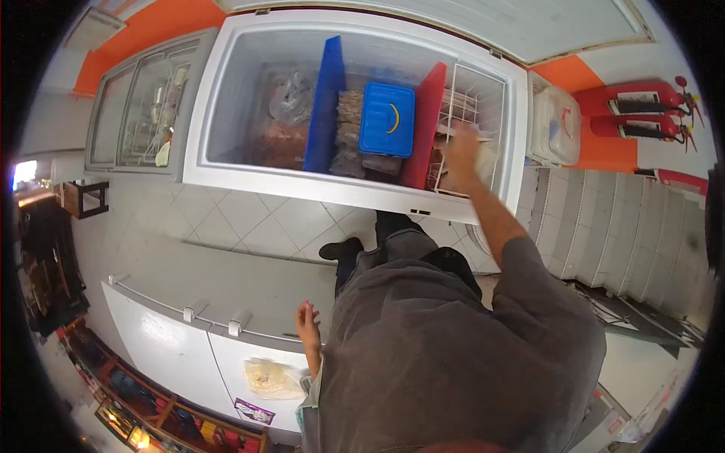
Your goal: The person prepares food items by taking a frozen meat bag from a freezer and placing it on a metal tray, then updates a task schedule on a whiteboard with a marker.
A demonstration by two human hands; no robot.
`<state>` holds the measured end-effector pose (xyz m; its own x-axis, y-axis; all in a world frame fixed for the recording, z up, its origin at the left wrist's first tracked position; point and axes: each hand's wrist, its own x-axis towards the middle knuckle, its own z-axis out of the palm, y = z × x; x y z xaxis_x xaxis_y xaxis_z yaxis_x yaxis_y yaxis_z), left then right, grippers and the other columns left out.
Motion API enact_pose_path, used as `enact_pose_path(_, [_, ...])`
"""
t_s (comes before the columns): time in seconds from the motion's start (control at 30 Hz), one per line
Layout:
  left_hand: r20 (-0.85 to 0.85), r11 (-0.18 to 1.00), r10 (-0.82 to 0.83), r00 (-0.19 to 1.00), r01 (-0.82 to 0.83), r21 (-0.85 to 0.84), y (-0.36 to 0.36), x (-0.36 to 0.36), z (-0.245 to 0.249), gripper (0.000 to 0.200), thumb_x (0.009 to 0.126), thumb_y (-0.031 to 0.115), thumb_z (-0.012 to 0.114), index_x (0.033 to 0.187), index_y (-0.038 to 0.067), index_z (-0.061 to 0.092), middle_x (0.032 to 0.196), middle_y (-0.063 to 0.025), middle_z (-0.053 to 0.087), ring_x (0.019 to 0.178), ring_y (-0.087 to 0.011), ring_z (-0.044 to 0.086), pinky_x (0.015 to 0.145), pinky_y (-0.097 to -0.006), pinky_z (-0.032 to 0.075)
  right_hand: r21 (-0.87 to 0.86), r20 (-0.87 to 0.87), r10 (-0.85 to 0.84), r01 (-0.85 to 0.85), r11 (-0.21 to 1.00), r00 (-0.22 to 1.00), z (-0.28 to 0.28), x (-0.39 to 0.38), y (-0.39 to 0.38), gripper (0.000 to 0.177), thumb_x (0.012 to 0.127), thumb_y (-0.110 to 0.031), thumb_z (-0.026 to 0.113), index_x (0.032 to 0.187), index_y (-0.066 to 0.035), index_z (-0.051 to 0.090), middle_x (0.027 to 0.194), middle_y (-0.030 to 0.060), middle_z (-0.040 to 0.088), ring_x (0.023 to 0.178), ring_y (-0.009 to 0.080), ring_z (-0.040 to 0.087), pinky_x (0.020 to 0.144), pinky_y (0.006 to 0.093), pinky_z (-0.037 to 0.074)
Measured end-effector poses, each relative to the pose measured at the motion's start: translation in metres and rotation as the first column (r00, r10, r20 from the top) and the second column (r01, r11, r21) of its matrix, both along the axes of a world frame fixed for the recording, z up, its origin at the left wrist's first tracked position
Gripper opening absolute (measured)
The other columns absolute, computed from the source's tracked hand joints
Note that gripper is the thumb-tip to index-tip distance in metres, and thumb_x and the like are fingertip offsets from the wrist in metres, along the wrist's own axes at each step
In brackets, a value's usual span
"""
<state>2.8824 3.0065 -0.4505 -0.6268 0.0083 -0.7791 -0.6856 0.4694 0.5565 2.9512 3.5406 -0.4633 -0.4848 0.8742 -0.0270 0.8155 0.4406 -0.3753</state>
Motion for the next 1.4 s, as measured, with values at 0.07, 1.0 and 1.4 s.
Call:
enact_pose_path(0.07, [-0.010,0.998,-0.061,0.998,0.061,0.009,0.023,-0.021,-0.001,0.040,0.086,0.038,0.055,0.113,0.008,0.054,0.100,-0.0035,0.057,0.085,-0.0161,0.056,0.065,-0.0266,0.043,0.046,0.370,-0.003,-0.015,0.999,0.929,-0.040,0.085,0.036,0.049,0.070,-0.028,0.070,0.114,-0.012,0.055,0.134,0.0163,0.036,0.124,0.0391,0.029,0.097,0.0540,0.029])
enact_pose_path(1.0, [0.551,0.213,-0.151,0.821,-0.517,0.829,0.240,-0.085,0.031,0.112,0.063,0.087,0.027,0.136,0.002,0.026,0.131,-0.0221,0.040,0.116,-0.0371,0.046,0.095,-0.0490,0.040,0.451,-0.315,0.948,-0.887,0.102,-0.050,0.281,-0.054,-0.114,0.023,0.063,-0.003,0.066,0.059,-0.007,0.043,0.053,0.0059,0.042,0.046,0.0233,0.046,0.044,0.0352,0.035])
enact_pose_path(1.4, [0.363,0.107,0.308,0.879,-0.411,0.905,-0.023,-0.046,0.027,0.093,0.073,0.070,0.048,0.130,-0.002,0.035,0.127,-0.0200,0.045,0.111,-0.0319,0.052,0.087,-0.0434,0.049,0.391,-0.004,0.524,-0.484,-0.783,-0.852,0.297,-0.116,-0.246,0.028,0.071,-0.026,0.066,0.055,-0.012,0.048,0.052,0.0002,0.046,0.043,0.0168,0.047,0.042,0.0316,0.034])
